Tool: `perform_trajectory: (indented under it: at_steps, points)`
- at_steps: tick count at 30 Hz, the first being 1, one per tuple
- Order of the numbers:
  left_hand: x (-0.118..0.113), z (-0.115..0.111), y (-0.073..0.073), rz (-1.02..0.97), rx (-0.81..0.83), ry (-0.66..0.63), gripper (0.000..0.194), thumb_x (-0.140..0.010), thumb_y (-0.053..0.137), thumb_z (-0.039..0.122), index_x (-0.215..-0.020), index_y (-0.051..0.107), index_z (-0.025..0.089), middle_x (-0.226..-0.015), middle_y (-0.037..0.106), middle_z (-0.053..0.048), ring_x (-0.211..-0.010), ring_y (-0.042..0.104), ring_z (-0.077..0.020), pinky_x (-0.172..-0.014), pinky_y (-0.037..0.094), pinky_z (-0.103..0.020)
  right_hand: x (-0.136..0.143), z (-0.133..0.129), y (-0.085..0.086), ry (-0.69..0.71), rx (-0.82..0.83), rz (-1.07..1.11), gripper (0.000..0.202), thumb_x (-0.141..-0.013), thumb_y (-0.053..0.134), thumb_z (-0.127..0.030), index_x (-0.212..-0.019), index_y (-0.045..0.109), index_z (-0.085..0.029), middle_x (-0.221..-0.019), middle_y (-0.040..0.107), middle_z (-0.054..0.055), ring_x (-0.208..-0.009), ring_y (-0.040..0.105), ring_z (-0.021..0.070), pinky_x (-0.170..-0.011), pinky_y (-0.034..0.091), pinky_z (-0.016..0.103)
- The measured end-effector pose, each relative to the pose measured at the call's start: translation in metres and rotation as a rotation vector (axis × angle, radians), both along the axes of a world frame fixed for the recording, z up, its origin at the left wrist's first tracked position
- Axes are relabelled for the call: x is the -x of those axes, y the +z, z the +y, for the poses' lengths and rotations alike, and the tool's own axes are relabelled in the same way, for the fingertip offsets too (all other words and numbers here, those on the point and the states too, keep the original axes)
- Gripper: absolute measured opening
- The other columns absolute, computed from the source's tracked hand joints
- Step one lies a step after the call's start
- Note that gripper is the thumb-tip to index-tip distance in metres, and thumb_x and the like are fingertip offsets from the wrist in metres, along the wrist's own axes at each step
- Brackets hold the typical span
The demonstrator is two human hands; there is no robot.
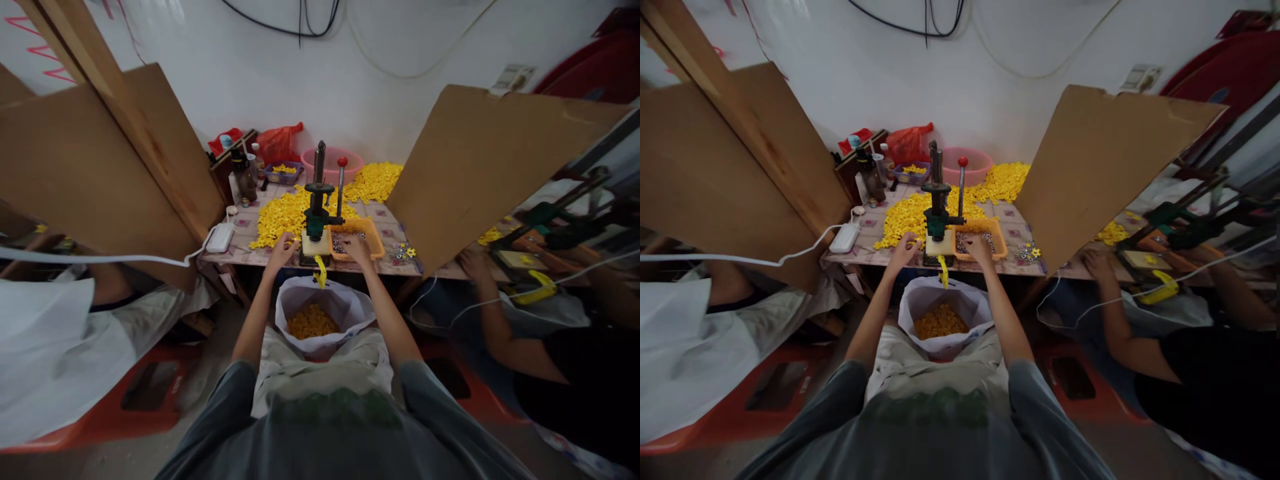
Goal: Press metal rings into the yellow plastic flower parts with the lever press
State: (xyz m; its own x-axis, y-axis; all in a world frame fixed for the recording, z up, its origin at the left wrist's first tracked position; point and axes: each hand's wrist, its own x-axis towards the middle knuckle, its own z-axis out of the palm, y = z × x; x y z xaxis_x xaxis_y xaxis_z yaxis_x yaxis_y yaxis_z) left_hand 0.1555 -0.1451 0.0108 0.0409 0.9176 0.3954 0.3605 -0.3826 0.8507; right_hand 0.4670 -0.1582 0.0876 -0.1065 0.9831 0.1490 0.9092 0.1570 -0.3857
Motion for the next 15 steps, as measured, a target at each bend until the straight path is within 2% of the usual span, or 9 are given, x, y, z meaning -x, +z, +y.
perform_trajectory:
  at_steps: [2,5,8,11,15]
  points:
    - [-0.022,0.003,0.001,-0.113,0.031,0.059,0.036,-0.103,0.064,0.052,-0.124,0.064,0.022,-0.12,0.071,-0.011,-0.109,0.069,-0.0201,-0.084,0.058,-0.029,-0.002,0.0,-0.001,0.012,-0.027,0.03,0.029,-0.105,0.062,-0.031,-0.108,0.088,-0.018,-0.112,0.084,0.013,-0.1,0.075,0.0232,-0.079,0.045,0.026]
    - [-0.044,0.0,-0.004,-0.151,0.072,0.081,0.051,-0.102,0.063,0.064,-0.134,0.059,0.024,-0.118,0.071,-0.01,-0.096,0.07,-0.0184,-0.076,0.058,-0.029,-0.006,0.002,-0.006,0.042,-0.067,0.077,0.03,-0.106,0.063,-0.031,-0.119,0.086,-0.017,-0.12,0.083,0.013,-0.107,0.075,0.023,-0.087,0.049,0.027]
    - [-0.044,-0.006,-0.01,-0.169,0.097,0.017,0.062,-0.098,0.067,0.068,-0.143,0.056,0.027,-0.124,0.071,-0.011,-0.09,0.07,-0.0179,-0.074,0.057,-0.03,-0.007,0.003,-0.008,0.139,-0.118,0.183,0.027,-0.104,0.066,-0.029,-0.115,0.086,-0.016,-0.117,0.083,0.012,-0.107,0.075,0.0218,-0.094,0.052,0.028]
    - [-0.036,-0.007,-0.01,-0.186,0.093,-0.047,0.059,-0.094,0.074,0.063,-0.136,0.063,0.022,-0.125,0.072,-0.013,-0.091,0.069,-0.0187,-0.075,0.056,-0.031,0.002,0.0,-0.004,0.258,-0.191,0.285,0.024,-0.103,0.066,-0.027,-0.111,0.086,-0.016,-0.115,0.082,0.012,-0.104,0.075,0.0216,-0.095,0.054,0.03]
    - [-0.032,-0.004,-0.006,-0.155,0.092,-0.107,0.053,-0.085,0.083,0.054,-0.122,0.073,0.018,-0.108,0.073,-0.008,-0.072,0.058,-0.0133,-0.066,0.048,-0.028,0.033,-0.01,0.009,0.405,-0.236,0.138,0.026,-0.108,0.064,-0.031,-0.115,0.086,-0.019,-0.113,0.081,0.01,-0.101,0.074,0.0207,-0.091,0.052,0.028]
